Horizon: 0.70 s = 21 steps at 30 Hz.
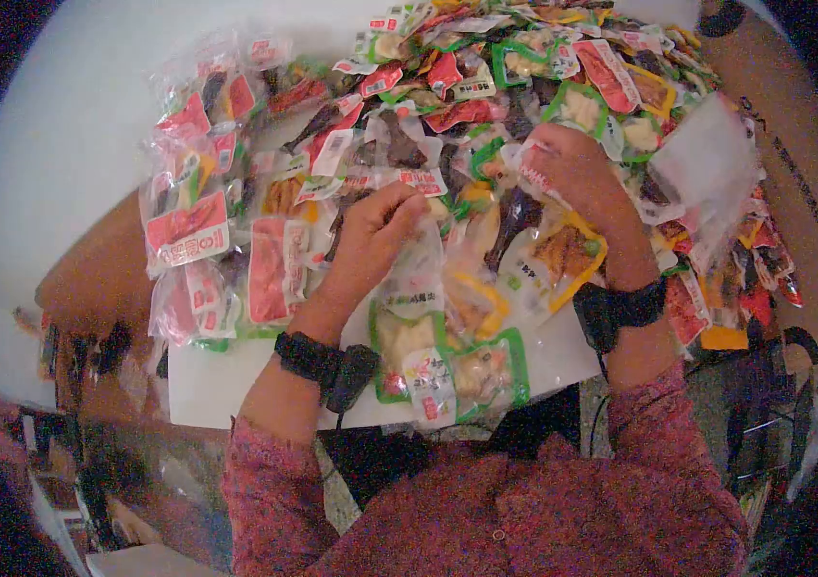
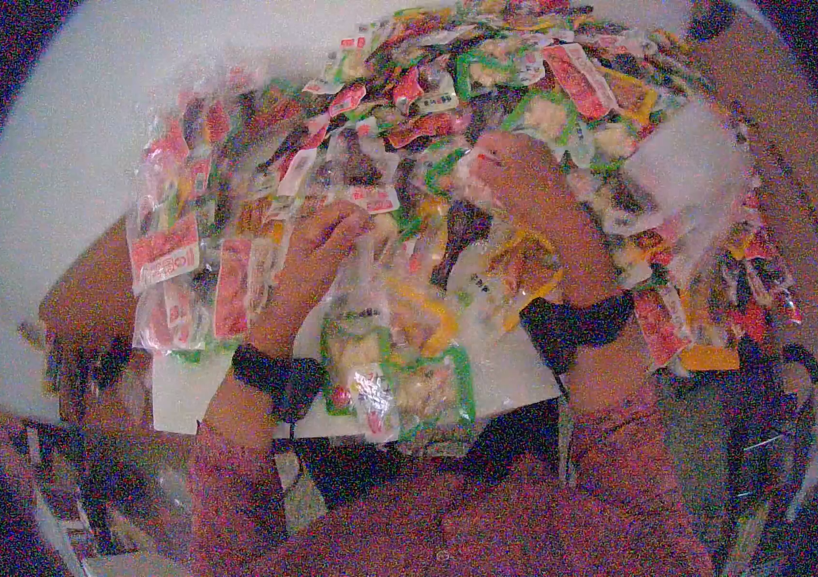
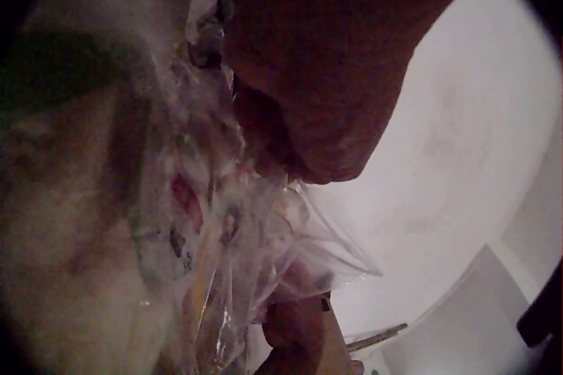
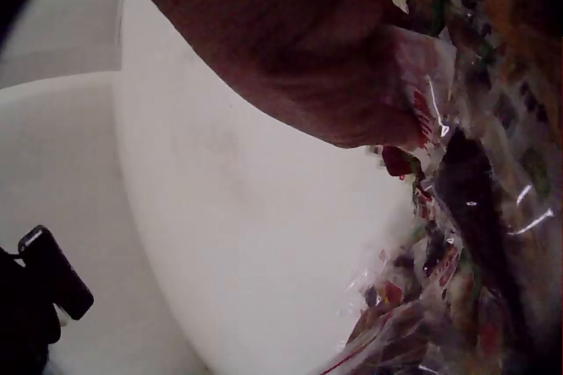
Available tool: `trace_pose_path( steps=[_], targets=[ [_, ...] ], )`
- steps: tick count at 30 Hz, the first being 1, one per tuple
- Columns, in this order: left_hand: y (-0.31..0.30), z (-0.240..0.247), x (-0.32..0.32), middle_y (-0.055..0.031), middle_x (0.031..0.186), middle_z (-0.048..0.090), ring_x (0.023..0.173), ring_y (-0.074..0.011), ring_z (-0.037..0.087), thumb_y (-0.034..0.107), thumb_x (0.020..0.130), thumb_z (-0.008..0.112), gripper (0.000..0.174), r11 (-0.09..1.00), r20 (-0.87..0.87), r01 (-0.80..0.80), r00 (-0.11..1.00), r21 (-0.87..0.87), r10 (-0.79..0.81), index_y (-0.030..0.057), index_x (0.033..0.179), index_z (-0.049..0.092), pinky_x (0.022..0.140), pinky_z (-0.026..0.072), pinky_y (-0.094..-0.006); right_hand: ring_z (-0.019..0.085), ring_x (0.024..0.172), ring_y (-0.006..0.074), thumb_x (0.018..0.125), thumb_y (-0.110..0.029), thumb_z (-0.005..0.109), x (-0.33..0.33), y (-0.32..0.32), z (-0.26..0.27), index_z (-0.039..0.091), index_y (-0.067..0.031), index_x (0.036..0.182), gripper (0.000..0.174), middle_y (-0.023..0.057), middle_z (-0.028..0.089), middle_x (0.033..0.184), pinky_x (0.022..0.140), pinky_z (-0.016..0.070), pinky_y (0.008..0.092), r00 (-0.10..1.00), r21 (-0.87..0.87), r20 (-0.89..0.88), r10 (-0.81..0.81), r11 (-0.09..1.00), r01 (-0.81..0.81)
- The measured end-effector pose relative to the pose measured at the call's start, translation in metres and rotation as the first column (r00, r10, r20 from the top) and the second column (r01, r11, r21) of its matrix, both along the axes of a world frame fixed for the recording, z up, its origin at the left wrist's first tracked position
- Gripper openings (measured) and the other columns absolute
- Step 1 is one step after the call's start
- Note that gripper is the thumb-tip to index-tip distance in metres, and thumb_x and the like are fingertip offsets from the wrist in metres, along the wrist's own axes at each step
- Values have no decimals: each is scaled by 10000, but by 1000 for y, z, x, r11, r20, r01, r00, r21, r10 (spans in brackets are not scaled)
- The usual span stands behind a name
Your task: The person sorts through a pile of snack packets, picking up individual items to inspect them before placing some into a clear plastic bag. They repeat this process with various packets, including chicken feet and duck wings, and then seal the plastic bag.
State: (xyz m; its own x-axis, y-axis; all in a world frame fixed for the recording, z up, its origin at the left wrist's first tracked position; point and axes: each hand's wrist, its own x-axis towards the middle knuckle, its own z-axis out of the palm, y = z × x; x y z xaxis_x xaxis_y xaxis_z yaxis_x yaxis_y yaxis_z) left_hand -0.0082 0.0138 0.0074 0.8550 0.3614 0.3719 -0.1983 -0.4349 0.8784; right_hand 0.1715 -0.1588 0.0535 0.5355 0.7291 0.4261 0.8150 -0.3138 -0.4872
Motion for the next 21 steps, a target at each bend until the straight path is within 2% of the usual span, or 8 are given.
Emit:
trace_pose_path(
  steps=[2, 4, 10, 12, 14, 15, 17, 21],
  targets=[
    [2, 0, 0, -9, 779, 544, 713, -100, 490, 174, 835, 479, 165, 999, -58, 22, 998, 33, -20, 33, 811, 561, 655, 404, -236, 521, 664, 215, 744, -186, 512, 1, 0, 5, 505, 12, 798, 205, 112, 531, 709, 615, 406, 324, 999, 45, -13, -32, 998, 33],
    [-2, 3, -1, 7, 743, 517, 671, -73, 461, 152, 830, 479, 146, 999, -19, 3, 1000, 47, -2, 24, 815, 547, 611, 389, -212, 512, 670, 126, 785, -186, 506, 0, -3, 12, 522, -15, 803, 173, 44, 538, 736, 590, 407, 265, 993, 261, -118, -13, 964, 43],
    [0, 1, 4, 8, 769, 509, 664, -55, 441, 108, 820, 459, 125, 988, 155, -70, 987, 137, 49, 26, 875, 536, 585, 379, -196, 491, 682, 60, 820, -161, 500, 4, -7, 19, 527, -69, 871, 108, -3, 525, 758, 583, 393, 180, 881, 585, -438, 181, 801, 126],
    [-2, 6, 2, 2, 789, 513, 672, -61, 442, 111, 823, 447, 141, 992, 162, -91, 984, 83, 77, 34, 896, 541, 583, 375, -195, 493, 680, 61, 818, -156, 500, 6, -2, 15, 527, -64, 864, 106, -4, 527, 758, 584, 394, 183, 873, 576, -432, 224, 814, 76],
    [-6, 15, -5, 1, 791, 515, 662, -71, 438, 191, 835, 452, 195, 949, -103, -55, 994, -311, 24, 51, 926, 552, 559, 358, -193, 501, 694, 63, 802, -164, 516, -2, -6, 13, 528, -55, 847, 118, -8, 532, 773, 601, 404, 197, 921, 473, -257, 293, 869, -144],
    [-4, 13, -6, 1, 791, 515, 662, -71, 438, 191, 835, 452, 195, 952, -100, -46, 995, -302, 16, 51, 926, 552, 559, 358, -193, 501, 694, 63, 802, -164, 516, -4, -4, 14, 528, -55, 847, 118, -8, 532, 773, 601, 404, 197, 924, 481, -252, 287, 866, -137],
    [1, 7, -6, 8, 790, 517, 651, -66, 431, 272, 837, 458, 261, 939, -137, 151, 970, -311, -201, 65, 964, 554, 536, 338, -190, 504, 713, 62, 781, -165, 542, -5, 1, 15, 528, -45, 836, 133, -7, 532, 789, 624, 412, 209, 635, 307, -654, 412, 911, -275],
    [-8, -4, -3, 19, 841, 528, 707, -64, 462, 290, 819, 505, 281, 888, -94, 346, 916, -303, -389, 53, 960, 559, 612, 390, -209, 506, 724, 63, 771, -181, 555, -35, 19, -1, 525, -34, 851, 171, 1, 532, 802, 642, 422, 219, 555, 282, -722, 414, 908, -310]
  ],
)
